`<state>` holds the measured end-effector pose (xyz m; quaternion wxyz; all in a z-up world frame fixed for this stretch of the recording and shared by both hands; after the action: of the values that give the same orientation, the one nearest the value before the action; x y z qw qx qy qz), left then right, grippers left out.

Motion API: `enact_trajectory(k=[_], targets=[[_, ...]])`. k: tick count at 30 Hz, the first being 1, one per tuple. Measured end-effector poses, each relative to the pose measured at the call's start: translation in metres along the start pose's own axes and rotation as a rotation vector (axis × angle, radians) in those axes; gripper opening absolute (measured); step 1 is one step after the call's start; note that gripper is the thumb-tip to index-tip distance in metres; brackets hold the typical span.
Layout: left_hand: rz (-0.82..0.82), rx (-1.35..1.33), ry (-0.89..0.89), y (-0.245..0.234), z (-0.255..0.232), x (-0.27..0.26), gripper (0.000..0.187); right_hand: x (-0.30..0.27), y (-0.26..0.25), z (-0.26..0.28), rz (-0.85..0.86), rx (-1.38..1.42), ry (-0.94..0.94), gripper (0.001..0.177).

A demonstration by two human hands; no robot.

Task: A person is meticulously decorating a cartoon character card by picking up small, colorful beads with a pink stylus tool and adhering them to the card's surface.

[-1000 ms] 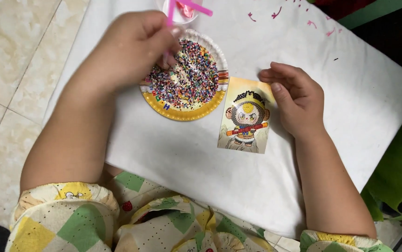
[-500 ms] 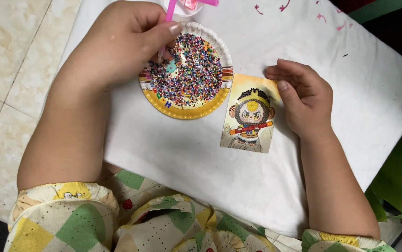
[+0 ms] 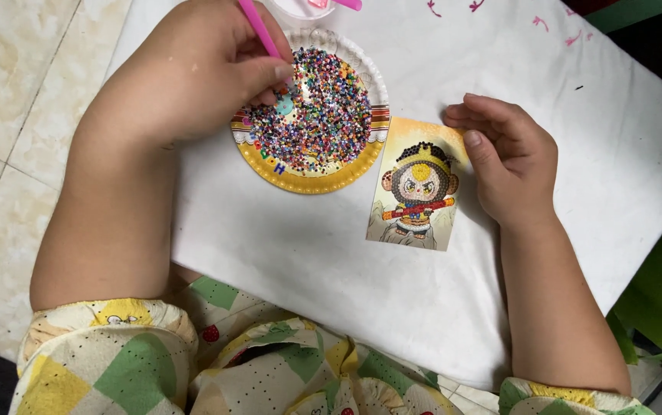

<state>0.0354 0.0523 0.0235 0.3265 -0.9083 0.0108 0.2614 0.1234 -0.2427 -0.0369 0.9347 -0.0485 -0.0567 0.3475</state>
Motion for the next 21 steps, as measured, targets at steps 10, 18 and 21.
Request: enact_trajectory(k=[10,18,21], targets=[[-0.033,-0.109,0.208,0.023,0.009,0.018,0.008,0.000,0.000,0.001,0.008,-0.010,-0.009,0.026],[0.108,-0.076,0.018,0.016,0.012,0.016,0.013,0.000,0.000,0.002,0.024,-0.023,-0.035,0.026],[-0.035,-0.115,0.079,0.016,0.017,0.016,0.024,0.000,0.000,0.001,0.020,-0.024,-0.025,0.026]])
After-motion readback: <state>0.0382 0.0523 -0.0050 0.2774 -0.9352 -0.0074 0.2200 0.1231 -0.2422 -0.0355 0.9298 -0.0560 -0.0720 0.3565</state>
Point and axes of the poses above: each hand's wrist, its own x-axis towards the middle knuckle, its own y-axis out of the palm, z = x × y, the point moved 1 cm from there along x, towards the middle knuckle, and after that the axes turned 13 degrees about x, right-handed, at the moved point
